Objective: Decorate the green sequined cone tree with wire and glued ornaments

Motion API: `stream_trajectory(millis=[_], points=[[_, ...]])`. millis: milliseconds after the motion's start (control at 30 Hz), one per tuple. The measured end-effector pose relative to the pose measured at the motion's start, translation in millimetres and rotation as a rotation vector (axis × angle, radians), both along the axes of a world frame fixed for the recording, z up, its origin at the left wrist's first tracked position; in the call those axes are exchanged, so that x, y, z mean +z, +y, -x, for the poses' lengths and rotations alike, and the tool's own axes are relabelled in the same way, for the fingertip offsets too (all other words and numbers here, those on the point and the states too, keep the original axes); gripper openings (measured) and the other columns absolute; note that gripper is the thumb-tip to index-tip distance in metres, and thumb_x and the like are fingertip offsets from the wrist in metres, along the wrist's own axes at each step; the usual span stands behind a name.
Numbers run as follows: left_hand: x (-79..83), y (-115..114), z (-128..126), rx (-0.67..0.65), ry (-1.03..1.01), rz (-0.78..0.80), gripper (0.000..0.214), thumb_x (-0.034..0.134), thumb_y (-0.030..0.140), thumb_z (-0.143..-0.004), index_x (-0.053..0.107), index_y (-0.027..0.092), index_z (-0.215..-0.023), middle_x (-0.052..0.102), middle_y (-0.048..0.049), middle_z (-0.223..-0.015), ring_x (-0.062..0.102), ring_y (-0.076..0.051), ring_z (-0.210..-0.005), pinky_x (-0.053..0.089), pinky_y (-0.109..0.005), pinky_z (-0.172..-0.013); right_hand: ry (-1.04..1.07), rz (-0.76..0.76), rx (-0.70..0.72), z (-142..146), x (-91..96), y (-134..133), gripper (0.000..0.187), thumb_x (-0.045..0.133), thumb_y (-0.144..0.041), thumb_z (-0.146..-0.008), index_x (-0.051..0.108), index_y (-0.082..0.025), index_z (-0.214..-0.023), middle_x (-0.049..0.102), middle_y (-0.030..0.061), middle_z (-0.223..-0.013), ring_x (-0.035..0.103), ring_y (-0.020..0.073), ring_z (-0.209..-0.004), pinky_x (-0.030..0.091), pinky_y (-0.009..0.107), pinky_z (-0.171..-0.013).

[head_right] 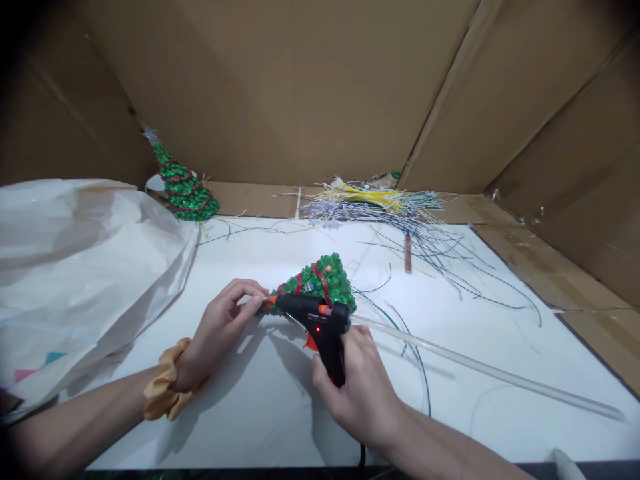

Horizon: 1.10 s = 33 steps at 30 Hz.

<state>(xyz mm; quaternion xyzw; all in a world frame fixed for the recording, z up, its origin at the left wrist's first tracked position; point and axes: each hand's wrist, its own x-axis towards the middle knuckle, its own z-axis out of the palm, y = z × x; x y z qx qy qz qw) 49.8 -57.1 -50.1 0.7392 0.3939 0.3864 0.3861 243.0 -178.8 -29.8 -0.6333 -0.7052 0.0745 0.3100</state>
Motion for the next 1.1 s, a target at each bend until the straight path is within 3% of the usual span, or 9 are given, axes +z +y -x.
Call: stream_trajectory(millis=[1100], points=[[-1.2,-0.2,0.0,0.002,-0.004,-0.003,0.012,0.048,0.024,-0.087,0.056,0.019,-0.08,0.054,-0.0034,-0.094,0.054,-0.012,-0.088,0.048,-0.02,-0.065,-0.012,-0.068,0.021,-0.7,0.7,1.2,0.007,0.048,-0.018,-0.081,0.044,-0.022,-0.085,0.055,0.0003,-0.07,0.052,0.018,-0.065,0.039,0.032,-0.062]])
